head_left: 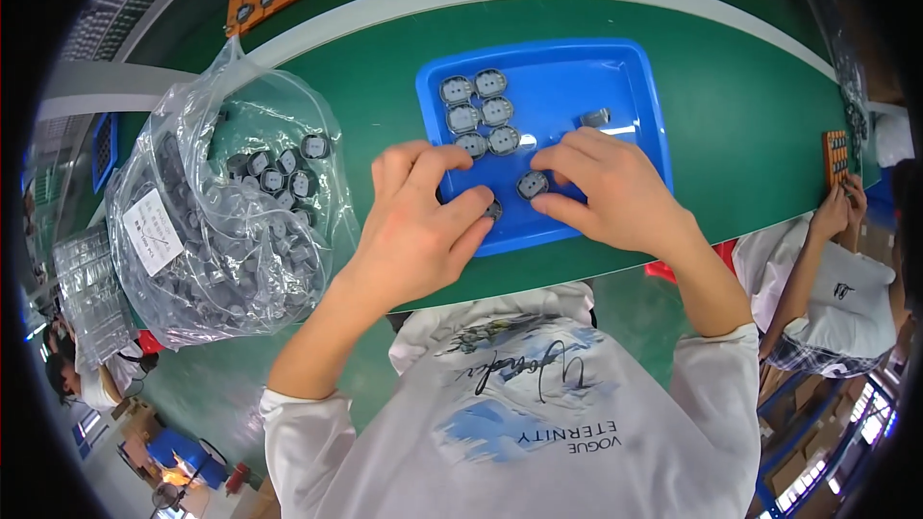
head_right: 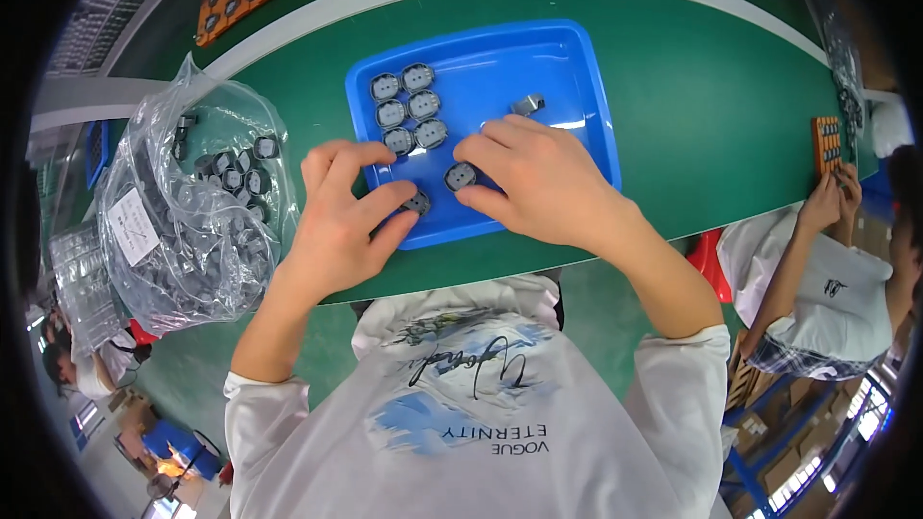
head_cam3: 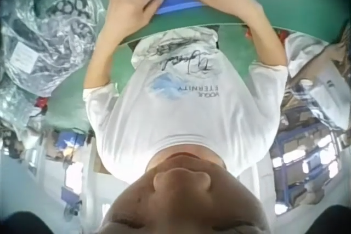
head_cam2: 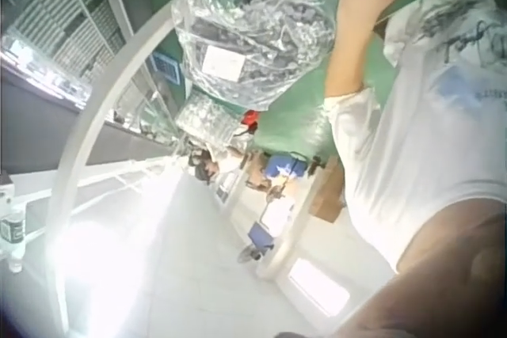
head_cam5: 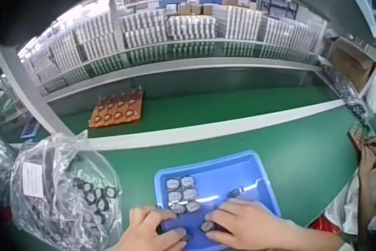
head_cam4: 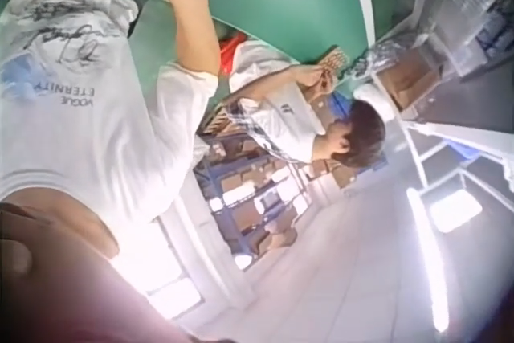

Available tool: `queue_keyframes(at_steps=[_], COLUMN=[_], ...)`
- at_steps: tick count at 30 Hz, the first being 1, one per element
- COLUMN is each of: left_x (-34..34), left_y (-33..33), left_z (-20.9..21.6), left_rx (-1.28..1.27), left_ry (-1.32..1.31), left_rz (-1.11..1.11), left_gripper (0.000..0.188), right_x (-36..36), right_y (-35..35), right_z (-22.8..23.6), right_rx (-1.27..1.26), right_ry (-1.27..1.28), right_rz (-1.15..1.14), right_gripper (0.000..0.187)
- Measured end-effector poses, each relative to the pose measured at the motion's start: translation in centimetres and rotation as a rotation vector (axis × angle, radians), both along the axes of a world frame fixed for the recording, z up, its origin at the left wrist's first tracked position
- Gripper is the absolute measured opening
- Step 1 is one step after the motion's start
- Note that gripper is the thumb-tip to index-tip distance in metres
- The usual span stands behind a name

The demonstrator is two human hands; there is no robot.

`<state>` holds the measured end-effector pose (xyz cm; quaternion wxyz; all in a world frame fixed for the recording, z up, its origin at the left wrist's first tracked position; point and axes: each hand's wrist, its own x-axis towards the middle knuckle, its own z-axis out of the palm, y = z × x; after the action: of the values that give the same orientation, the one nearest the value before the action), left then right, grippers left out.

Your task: The person places small grey cylindrical electronic components into specific slots of a blue plastic tray by hand.

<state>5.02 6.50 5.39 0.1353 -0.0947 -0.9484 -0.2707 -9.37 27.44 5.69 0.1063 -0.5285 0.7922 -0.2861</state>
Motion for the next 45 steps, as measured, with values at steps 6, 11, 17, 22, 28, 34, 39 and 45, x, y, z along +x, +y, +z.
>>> queue_keyframes(at_steps=[6,11,17,22,28,34,39,45], left_x=[-0.4,0.4,0.5,0.5,0.1,0.2,-0.1,-0.4], left_y=[1.5,1.8,1.8,2.0,2.2,2.2,2.1,2.7], left_z=[-0.3,0.1,-0.6,-0.6,-0.4,-0.4,-0.2,-0.3], left_rx=[-0.052,-0.036,-0.048,-0.055,-0.070,-0.084,-0.090,-0.083], left_ry=[0.019,0.028,0.044,0.031,0.043,0.035,0.027,0.008], left_rz=[0.086,0.222,0.229,0.252,0.281,0.288,0.281,0.275], left_gripper=[0.024,0.030,0.026,0.021,0.019,0.018,0.019,0.023], right_x=[1.0,1.2,1.4,1.5,1.6,1.8,1.5,1.4], right_y=[-0.4,-0.4,-0.9,-1.3,-1.2,-1.4,-1.3,-1.4], right_z=[-0.3,-0.5,-0.9,-0.8,-0.8,-0.8,-0.5,-0.2], right_rx=[0.044,-0.006,-0.057,-0.054,-0.037,-0.010,-0.012,-0.021], right_ry=[-0.035,-0.026,-0.035,0.005,0.039,0.027,0.021,0.006], right_rz=[-0.016,-0.064,-0.066,-0.092,-0.134,-0.142,-0.159,-0.127], right_gripper=[0.031,0.031,0.029,0.028,0.027,0.027,0.036,0.043])
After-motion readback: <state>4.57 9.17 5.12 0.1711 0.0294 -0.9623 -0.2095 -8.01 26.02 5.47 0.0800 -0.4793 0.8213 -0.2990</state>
